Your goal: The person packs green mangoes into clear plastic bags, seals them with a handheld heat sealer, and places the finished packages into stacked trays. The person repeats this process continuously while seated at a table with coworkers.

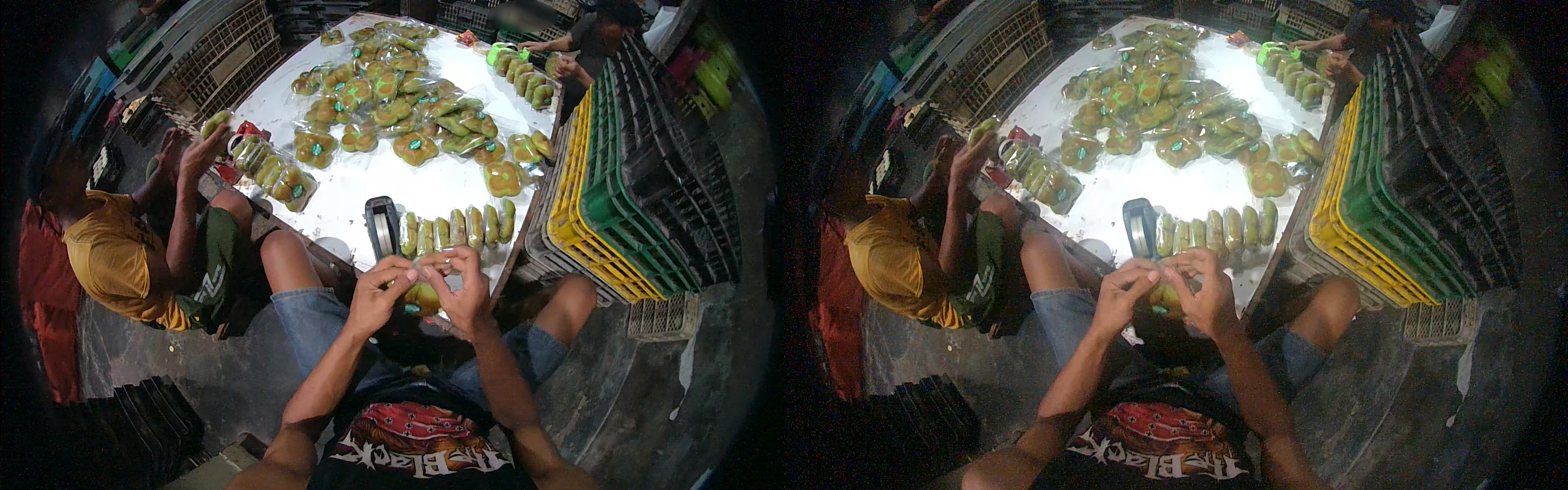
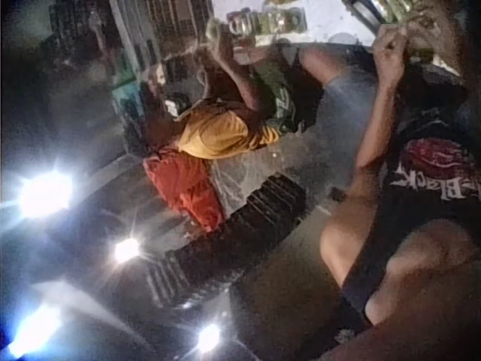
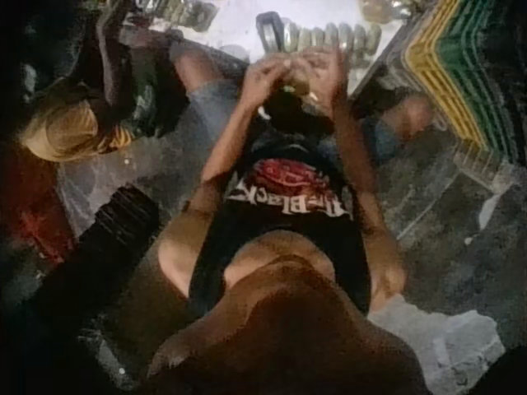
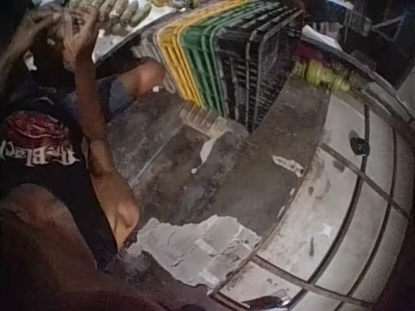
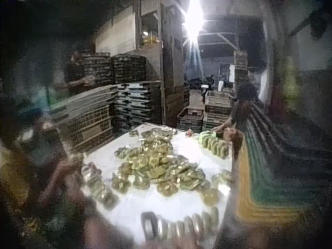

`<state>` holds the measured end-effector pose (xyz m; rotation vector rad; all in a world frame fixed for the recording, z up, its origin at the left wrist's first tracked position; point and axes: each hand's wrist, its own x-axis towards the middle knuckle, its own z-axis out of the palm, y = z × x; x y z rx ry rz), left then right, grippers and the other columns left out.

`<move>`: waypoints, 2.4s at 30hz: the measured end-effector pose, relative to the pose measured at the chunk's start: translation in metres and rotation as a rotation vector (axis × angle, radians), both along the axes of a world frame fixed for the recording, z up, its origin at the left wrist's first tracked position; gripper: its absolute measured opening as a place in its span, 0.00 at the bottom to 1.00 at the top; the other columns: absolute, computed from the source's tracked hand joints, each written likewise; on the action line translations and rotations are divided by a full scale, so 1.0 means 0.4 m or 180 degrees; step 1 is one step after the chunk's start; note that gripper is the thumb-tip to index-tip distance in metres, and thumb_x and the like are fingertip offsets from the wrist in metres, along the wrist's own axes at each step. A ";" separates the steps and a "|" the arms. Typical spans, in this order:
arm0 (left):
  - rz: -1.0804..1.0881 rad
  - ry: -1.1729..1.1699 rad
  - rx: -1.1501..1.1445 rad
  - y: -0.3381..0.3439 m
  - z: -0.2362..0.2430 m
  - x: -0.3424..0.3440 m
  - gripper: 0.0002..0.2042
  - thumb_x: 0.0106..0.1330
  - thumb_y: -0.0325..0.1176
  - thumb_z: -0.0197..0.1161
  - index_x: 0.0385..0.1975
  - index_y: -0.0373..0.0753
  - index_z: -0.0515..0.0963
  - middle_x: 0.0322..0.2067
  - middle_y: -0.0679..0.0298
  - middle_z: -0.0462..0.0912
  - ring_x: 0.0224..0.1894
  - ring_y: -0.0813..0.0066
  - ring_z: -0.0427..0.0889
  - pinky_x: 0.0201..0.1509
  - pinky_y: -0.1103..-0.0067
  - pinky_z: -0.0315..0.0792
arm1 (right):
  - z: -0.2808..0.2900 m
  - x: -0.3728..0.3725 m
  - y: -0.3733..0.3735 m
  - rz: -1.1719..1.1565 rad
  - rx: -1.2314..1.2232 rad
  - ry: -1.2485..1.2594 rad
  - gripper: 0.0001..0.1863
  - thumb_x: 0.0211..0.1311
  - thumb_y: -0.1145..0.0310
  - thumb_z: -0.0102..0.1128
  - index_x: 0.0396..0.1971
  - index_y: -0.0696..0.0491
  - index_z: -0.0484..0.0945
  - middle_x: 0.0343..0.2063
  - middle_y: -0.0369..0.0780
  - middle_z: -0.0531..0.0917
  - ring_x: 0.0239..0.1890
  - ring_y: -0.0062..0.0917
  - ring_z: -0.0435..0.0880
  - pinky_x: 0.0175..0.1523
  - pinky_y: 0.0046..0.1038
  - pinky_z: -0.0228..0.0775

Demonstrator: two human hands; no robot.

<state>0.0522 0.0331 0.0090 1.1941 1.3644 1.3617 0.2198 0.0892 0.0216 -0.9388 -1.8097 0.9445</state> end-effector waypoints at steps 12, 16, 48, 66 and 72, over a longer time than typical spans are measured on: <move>0.0422 -0.0456 -0.0854 0.014 -0.052 -0.011 0.11 0.66 0.36 0.68 0.30 0.33 0.80 0.28 0.70 0.79 0.33 0.85 0.73 0.38 0.84 0.68 | -0.048 -0.028 -0.010 -0.0299 -0.0600 -0.0150 0.16 0.61 0.71 0.69 0.41 0.57 0.70 0.24 0.41 0.83 0.28 0.21 0.83 0.32 0.27 0.73; 0.0393 -0.0292 -0.0892 0.014 -0.005 0.003 0.11 0.65 0.37 0.70 0.32 0.34 0.80 0.28 0.70 0.79 0.31 0.85 0.73 0.36 0.84 0.68 | -0.085 -0.029 -0.001 -0.0378 -0.0773 0.0518 0.17 0.59 0.72 0.70 0.42 0.57 0.70 0.26 0.41 0.84 0.28 0.21 0.83 0.32 0.26 0.73; 0.1196 0.0519 -0.0623 0.044 -0.152 -0.006 0.09 0.69 0.33 0.59 0.30 0.33 0.74 0.33 0.61 0.74 0.36 0.71 0.72 0.44 0.75 0.67 | -0.159 -0.067 -0.030 -0.0444 -0.1371 0.0404 0.20 0.64 0.71 0.65 0.47 0.55 0.63 0.28 0.39 0.79 0.29 0.23 0.79 0.33 0.27 0.70; 0.0231 -0.3276 -0.1196 -0.030 -0.035 0.000 0.23 0.67 0.35 0.62 0.60 0.40 0.68 0.51 0.60 0.77 0.52 0.65 0.79 0.54 0.69 0.74 | -0.157 -0.084 -0.043 0.0194 -0.1345 0.1129 0.48 0.51 0.64 0.78 0.62 0.52 0.49 0.64 0.50 0.59 0.66 0.37 0.64 0.65 0.41 0.65; 0.0503 -0.2875 -0.1325 -0.043 -0.044 -0.012 0.20 0.67 0.37 0.62 0.56 0.35 0.71 0.45 0.59 0.81 0.45 0.66 0.82 0.48 0.69 0.79 | -0.068 -0.030 0.018 0.0158 -0.0902 -0.0027 0.15 0.67 0.66 0.60 0.48 0.57 0.70 0.54 0.44 0.70 0.57 0.30 0.72 0.60 0.34 0.67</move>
